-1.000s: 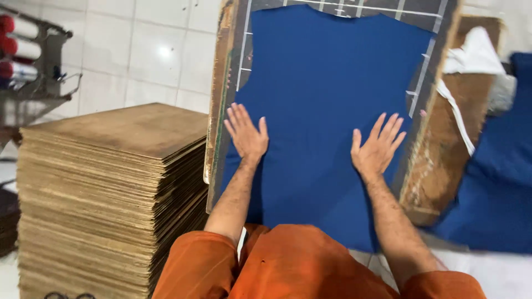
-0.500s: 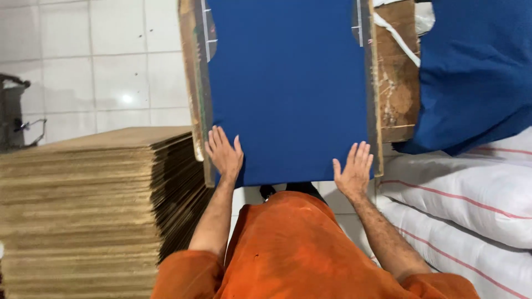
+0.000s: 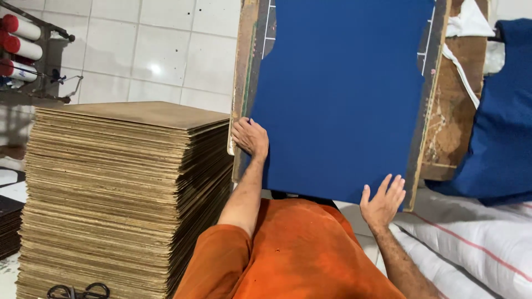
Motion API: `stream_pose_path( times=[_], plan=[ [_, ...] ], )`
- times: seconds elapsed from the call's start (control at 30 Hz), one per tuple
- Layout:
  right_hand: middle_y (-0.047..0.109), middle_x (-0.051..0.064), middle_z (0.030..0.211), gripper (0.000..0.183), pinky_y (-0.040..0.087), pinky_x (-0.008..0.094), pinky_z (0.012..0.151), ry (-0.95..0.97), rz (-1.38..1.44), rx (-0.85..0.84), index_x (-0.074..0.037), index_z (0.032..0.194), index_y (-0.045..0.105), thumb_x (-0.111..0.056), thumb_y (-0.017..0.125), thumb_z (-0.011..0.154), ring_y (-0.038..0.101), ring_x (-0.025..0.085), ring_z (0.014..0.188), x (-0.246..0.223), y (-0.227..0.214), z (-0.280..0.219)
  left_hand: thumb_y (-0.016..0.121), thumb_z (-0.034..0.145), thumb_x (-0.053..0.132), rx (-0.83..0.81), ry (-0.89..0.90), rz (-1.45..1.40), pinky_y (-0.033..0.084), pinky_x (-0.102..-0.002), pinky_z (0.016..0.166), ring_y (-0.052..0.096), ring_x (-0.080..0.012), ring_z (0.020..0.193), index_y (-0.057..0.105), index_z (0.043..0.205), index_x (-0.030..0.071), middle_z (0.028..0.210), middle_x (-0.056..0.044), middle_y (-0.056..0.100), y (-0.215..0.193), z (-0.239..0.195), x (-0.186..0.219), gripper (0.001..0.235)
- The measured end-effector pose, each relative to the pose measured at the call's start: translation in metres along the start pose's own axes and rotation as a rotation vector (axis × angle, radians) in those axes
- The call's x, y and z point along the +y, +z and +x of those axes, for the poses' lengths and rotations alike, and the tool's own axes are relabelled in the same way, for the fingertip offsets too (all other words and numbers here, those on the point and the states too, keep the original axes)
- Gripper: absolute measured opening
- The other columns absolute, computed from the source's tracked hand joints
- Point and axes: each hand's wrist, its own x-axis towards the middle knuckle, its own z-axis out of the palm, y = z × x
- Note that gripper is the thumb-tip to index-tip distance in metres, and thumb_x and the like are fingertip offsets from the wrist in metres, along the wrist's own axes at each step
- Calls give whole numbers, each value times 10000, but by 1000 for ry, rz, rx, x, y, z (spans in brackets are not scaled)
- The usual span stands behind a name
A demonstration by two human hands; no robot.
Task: The person repeatedly places a blue fabric piece onto a gridded printing board, smooths it flat, and then removes it to repeat the cycle. They handle stacks of cardboard and the fabric by hand without using tools.
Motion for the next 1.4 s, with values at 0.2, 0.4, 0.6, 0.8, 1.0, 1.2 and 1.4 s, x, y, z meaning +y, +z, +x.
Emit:
stream_pose_path(
  times=[0.2, 0.4, 0.6, 0.8, 1.0, 1.2, 1.4],
  plan=[
    [458, 345, 1569, 687, 256, 614, 1214, -166, -15, 26, 50, 1487, 582, -316, 689, 916, 370, 506, 1500, 3, 15, 53, 589, 1002, 223, -137, 683, -334, 328, -542, 1153, 471, -461, 1383, 541, 1453, 39, 1463, -256, 534, 6, 20, 53, 489],
    [462, 335, 1578, 667, 286, 637, 1185, -202, -15, 21, 34, 1497, 582, -378, 637, 975, 390, 512, 1478, 8, 25, 151, 534, 1050, 441, -369, 551, 27, 175, -517, 1278, 275, -349, 1559, 375, 1591, 51, 1666, -187, 331, 33, 63, 92, 685],
    [352, 349, 1622, 723, 220, 655, 1190, -146, 6, -28, 55, 1551, 492, -409, 592, 1006, 303, 516, 1499, 12, 36, 186, 539, 1025, 511, -307, 432, 30, 145, -507, 1301, 245, -384, 1564, 317, 1584, -31, 1670, -250, 264, 34, 62, 109, 810],
    [312, 338, 1636, 721, 203, 659, 1190, -144, -19, -51, 31, 1585, 433, -418, 558, 1034, 265, 498, 1517, 4, 30, 183, 488, 1030, 587, -289, 462, 118, 98, -560, 1298, 179, -405, 1575, 318, 1575, -37, 1669, -269, 233, 44, 61, 104, 846],
    [435, 381, 1574, 705, 201, 645, 1218, -184, -185, 22, 31, 1548, 514, -455, 561, 1039, 359, 502, 1505, -6, 40, 152, 489, 1025, 548, -348, 586, 33, 122, -549, 1296, 231, -417, 1559, 390, 1549, -45, 1639, -292, 308, -2, 22, 72, 797],
    [359, 322, 1628, 732, 188, 636, 1240, -318, -46, -89, -67, 1548, 486, -529, 532, 982, 282, 475, 1547, -87, 40, 28, 481, 1014, 606, -414, 647, -12, 112, -550, 1283, 222, -387, 1558, 356, 1584, 29, 1669, -214, 287, -109, -75, -88, 821],
    [338, 336, 1632, 729, 198, 666, 1215, -503, 42, -103, -81, 1562, 474, -485, 579, 965, 275, 494, 1538, -158, 37, -49, 452, 1016, 614, -278, 447, 84, 159, -599, 1256, 221, -420, 1554, 350, 1587, 34, 1669, -254, 262, -173, -111, -226, 821]
  ],
)
